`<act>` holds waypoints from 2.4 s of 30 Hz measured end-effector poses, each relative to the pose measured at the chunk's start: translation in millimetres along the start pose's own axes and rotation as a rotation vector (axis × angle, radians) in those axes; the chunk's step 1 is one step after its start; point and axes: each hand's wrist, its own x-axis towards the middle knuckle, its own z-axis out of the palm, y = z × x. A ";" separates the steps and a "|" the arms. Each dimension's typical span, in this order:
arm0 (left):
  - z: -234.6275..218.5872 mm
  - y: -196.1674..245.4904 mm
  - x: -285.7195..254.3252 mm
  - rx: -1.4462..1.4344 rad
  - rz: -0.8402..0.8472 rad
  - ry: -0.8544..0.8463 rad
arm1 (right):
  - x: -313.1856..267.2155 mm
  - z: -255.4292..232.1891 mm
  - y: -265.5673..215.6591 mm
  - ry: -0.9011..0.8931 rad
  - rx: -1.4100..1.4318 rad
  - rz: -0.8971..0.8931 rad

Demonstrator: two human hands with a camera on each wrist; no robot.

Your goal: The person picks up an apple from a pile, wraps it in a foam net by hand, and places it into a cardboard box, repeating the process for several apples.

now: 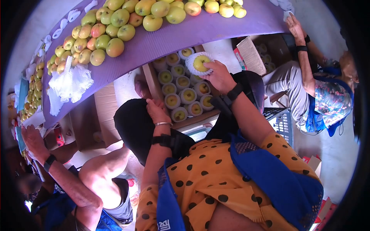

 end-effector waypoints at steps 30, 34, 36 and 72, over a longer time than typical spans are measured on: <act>12.9 7.9 -14.4 0.014 -0.065 -0.200 | 113.2 -16.2 191.7 -0.153 -0.953 0.321; 14.1 7.1 -15.8 0.037 -0.075 -0.241 | 120.8 -19.9 192.4 -0.227 -1.107 0.272; 15.2 6.8 -15.8 0.038 -0.092 -0.257 | 128.7 -26.7 202.7 -0.266 -1.127 0.341; 21.4 8.5 -22.0 0.087 -0.141 -0.405 | 116.1 -0.9 191.4 -0.260 -1.549 0.111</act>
